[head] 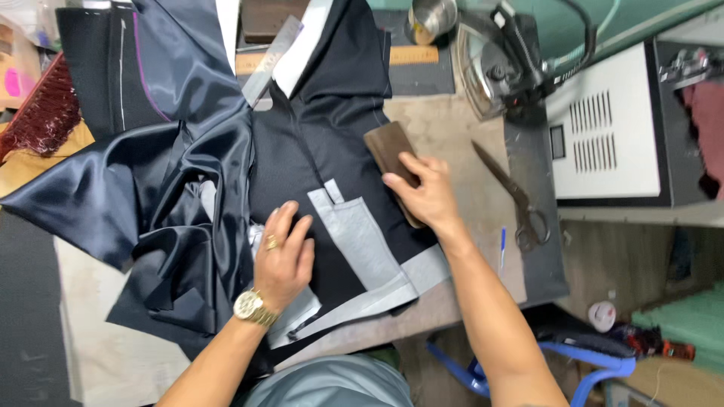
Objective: The person irons a piece of dark fabric at a workstation, placing small white adhesive strips onto the material and pressing them with an iron. They also use a small wooden block to press down on the fabric and adhesive after ironing.
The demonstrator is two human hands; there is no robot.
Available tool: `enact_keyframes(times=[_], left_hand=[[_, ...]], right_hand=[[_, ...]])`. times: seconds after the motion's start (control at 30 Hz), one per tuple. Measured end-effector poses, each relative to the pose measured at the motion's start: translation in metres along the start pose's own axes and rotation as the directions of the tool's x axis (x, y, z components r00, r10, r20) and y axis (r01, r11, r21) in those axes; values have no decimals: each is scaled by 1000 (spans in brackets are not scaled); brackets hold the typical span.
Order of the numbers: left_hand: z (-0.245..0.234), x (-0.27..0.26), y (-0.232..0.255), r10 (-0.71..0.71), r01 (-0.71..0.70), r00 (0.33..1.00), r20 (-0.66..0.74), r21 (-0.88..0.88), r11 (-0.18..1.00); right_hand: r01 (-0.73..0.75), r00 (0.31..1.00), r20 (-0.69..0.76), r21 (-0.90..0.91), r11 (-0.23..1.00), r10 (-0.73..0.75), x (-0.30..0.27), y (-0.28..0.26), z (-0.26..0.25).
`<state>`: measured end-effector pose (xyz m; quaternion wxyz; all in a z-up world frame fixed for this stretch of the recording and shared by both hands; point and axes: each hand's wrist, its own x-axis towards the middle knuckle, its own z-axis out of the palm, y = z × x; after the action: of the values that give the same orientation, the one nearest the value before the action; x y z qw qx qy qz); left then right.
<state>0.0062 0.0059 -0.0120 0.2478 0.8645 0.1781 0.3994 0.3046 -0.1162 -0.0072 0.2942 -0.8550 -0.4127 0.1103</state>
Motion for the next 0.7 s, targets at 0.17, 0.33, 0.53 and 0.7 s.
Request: enact_keyframes(times=[0.17,0.33,0.53,0.7], left_hand=[[16,-22,-27,78,-124,984,162,294,948],[10,-51,-44,92,-156,975,200,334,929],[11,-65,-54,1,-65,982,190,330,942],[-5,-69,-48,-133,99,969,206,171,980]], right_hand=[[-89,996,-22,11,996,90,-9,26,44],[-30,999,-42,-284,958,18,-19,19,34],[173,937,-283,-129,976,-204,-44,-58,29],[647,759,-390,363,671,-521,-111,-179,86]])
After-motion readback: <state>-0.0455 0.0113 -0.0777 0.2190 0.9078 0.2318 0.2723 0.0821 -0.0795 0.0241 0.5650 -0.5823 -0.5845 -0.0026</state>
